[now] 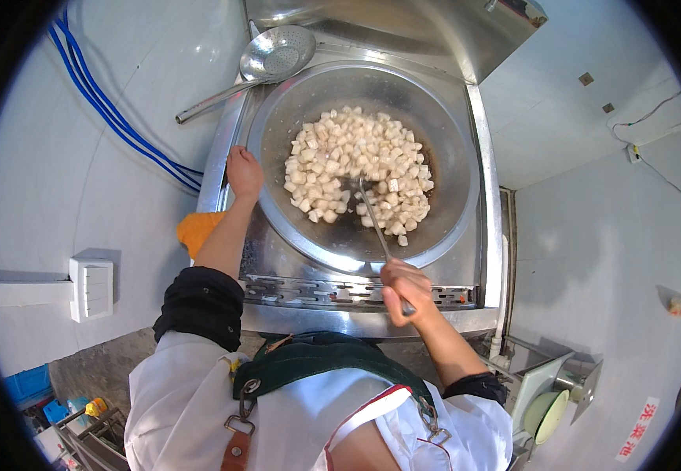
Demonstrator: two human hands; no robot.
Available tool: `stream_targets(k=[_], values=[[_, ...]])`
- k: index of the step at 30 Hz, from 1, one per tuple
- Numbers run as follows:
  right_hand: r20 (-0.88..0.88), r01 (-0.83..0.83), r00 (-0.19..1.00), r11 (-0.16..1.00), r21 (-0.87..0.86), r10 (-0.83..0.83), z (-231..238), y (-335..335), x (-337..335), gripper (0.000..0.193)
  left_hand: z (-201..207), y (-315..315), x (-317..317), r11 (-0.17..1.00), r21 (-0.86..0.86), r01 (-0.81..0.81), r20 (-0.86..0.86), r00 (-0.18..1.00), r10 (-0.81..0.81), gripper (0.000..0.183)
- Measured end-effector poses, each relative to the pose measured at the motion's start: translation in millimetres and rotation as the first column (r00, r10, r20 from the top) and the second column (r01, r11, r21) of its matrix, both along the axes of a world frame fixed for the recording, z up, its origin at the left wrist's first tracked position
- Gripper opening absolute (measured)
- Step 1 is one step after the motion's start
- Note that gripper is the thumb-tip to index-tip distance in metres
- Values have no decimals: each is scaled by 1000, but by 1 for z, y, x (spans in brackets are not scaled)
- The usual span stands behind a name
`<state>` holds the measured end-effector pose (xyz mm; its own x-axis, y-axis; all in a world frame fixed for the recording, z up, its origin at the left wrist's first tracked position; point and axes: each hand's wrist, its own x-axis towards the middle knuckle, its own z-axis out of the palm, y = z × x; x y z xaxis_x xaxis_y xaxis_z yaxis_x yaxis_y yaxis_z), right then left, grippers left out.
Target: The person stirs a large quantity of diced white food in a metal wok using a ladle. They occasionally pause to wipe the wok's rim with a cloth. The food remains in the wok throughout the clip.
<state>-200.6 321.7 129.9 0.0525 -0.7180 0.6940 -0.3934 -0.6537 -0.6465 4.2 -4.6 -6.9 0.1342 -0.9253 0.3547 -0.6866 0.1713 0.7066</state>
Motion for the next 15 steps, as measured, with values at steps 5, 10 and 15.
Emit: stream_targets(k=[5, 10, 15], values=[[-325, -119, 940, 993, -11, 109, -45, -37, -21, 20, 1, 0, 0, 999, -32, 4, -3, 1000, -4, 23], [-424, -85, 900, 995, 58, 102, -40, -38, -32, 18, 2, 1, 0, 1000, 2, 5, 21, 1000, -5, 21], [-87, 163, 984, 982, 95, -154, 22, -4, -41, 25, -2, 3, 2, 999, -45, 7, 24, 1000, -6, 20]])
